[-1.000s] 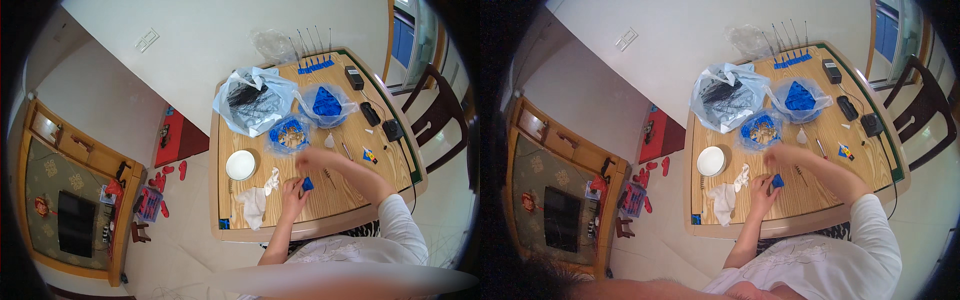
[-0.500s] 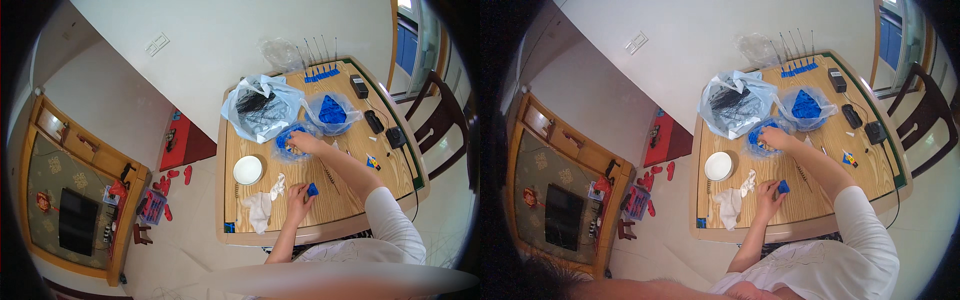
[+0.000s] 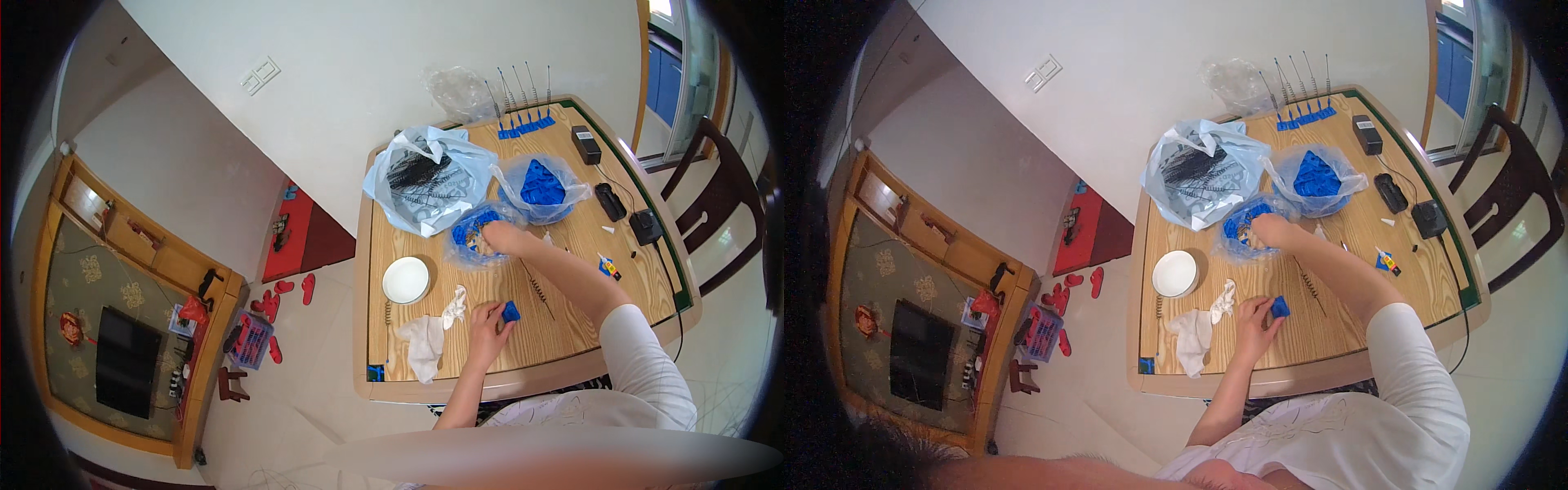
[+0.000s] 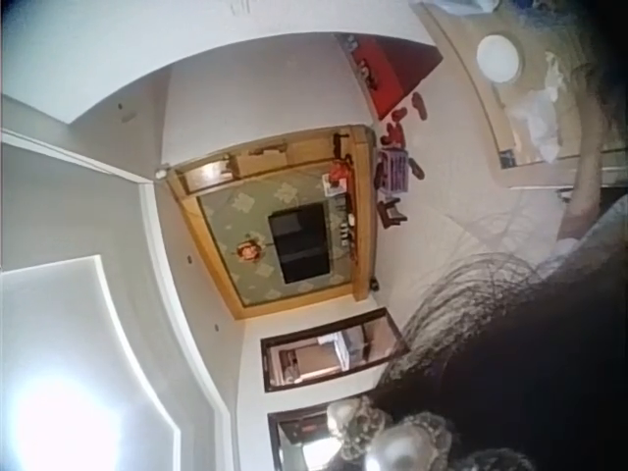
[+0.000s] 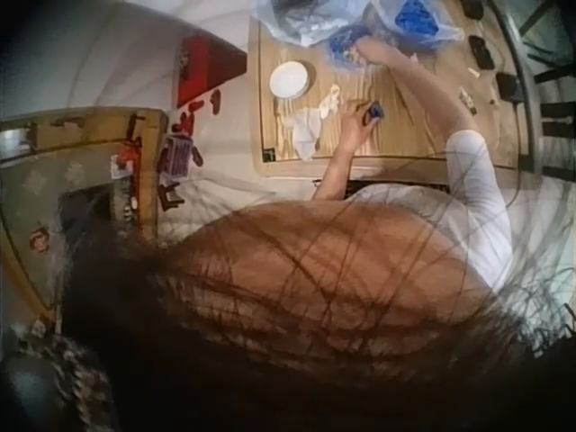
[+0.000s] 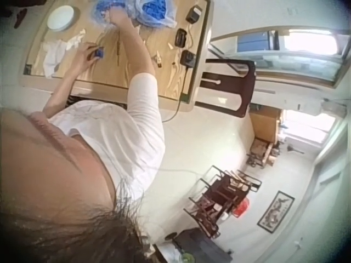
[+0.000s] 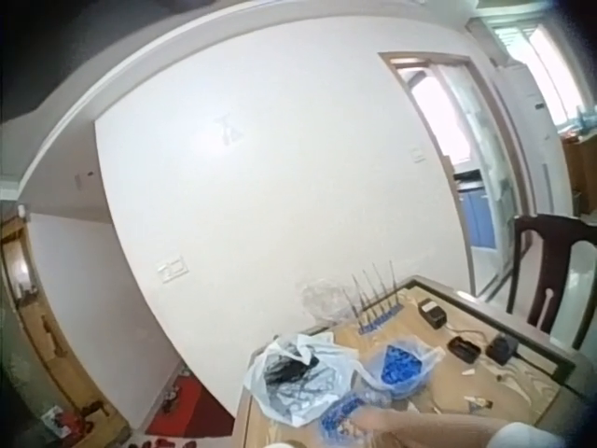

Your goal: Assembling electronic components by inserting a spring into a connector.

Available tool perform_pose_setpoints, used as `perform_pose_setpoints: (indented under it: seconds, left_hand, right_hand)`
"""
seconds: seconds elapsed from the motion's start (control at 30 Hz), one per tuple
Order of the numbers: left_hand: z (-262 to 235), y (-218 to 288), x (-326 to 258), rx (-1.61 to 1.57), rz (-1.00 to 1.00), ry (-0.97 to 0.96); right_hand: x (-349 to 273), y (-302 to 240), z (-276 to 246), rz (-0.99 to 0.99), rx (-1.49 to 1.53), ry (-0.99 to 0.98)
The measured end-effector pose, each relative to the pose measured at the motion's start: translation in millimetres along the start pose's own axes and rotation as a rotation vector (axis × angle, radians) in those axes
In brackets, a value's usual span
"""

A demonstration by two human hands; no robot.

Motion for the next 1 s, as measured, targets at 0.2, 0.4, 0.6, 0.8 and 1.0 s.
perform_pose_setpoints:
  seconds: [0.2, 0.4, 0.6, 0.8, 1.0]
  left_hand:
    - [1, -3, -2, 0.004, 0.013, 0.004]
    - [3, -4, -3, 0.008, 0.002, -0.006]
    - [1, -1, -3, -0.001, -0.006, -0.005]
    - [1, 1, -1, 0.002, -0.007, -0.007]
    - [1, 1, -1, -0.002, -0.007, -0.012]
  right_hand:
    - [-9, -8, -7, 0.065, -0.032, 0.044]
    - [-14, -6, -5, 0.107, -0.041, 0.092]
    - [-19, -2, -3, 0.098, 0.016, 0.139]
    - [-17, 9, -13, 0.139, 0.036, 0.208]
    - [-22, 0, -4, 0.157, 0.063, 0.087]
Point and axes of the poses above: each hand's wrist, its own x-axis towards the middle knuckle, its own z-axis out of the palm, y = z × x, the point moved 7 cm from there along x, towards the middle knuckle, and after that the axes turned 3 degrees about y, right-handed, at the moved point
